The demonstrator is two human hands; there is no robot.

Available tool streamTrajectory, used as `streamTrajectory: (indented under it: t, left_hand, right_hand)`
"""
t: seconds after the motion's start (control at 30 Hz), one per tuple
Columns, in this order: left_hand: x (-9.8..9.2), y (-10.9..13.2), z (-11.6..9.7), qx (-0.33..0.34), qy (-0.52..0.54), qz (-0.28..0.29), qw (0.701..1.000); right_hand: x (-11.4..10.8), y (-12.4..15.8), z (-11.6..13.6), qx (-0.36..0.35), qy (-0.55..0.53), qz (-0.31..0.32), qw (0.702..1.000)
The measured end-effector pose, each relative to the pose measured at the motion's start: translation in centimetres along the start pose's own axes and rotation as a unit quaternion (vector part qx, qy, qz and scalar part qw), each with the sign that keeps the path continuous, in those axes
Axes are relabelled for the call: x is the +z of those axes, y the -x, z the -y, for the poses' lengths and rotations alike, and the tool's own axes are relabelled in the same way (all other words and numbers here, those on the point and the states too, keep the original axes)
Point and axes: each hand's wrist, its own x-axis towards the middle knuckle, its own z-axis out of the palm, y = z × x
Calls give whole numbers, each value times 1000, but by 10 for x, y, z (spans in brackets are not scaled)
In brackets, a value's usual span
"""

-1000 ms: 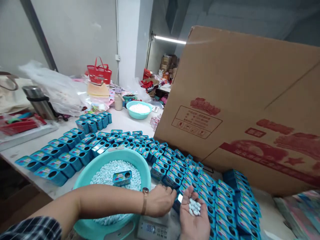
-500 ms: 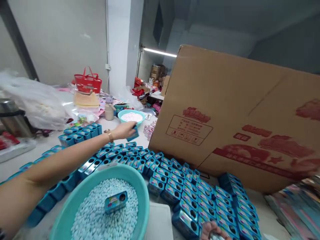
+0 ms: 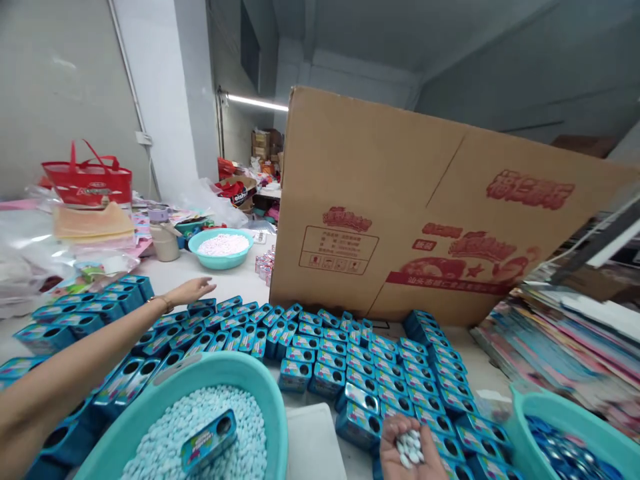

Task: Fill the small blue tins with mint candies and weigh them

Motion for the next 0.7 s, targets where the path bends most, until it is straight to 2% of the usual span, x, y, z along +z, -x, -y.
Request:
streamTrajectory:
  t: [0.07,0.13,0.2,0.27,0.33,0.37,0.43,0.5,0.6,0.67,0.7]
  left_hand:
    - [-1,22,-28,8,13,8,1000]
    - [11,59,-63,31,27,47,998]
    - [36,105,-98,49,26,105,993]
    - [69,150,-123,41,-23,159,986]
    - [96,182,-136,-2,-57,196,979]
    - [104,190,-140,-18,-66,201,977]
    - [103,192,-148,-33,-68,182,980]
    - [84,180,-163,-17,-52,142,988]
    - [52,154,-204,38,-27,76,996]
    - [49,140,-236,78,-13,52,995]
    - [55,134,-250,97,-9,53,994]
  right_hand:
    - [0,3,-6,30,-11,34,999]
    - [-3,4,-11,43,-13,53,998]
    - [-7,4,-14,65,-13,72,995]
    - [-13,3,-16,91,-17,89,992]
    - [-19,3,-15,106,-20,106,989]
    - [-22,4,-14,107,-18,114,987]
    - [-28,6,-9,99,-8,129,987]
    - [-34,8,-4,88,5,141,986]
    - [-40,9,3,78,9,163,984]
    - [-43,10,6,72,9,173,982]
    - [-44,10,8,69,11,175,982]
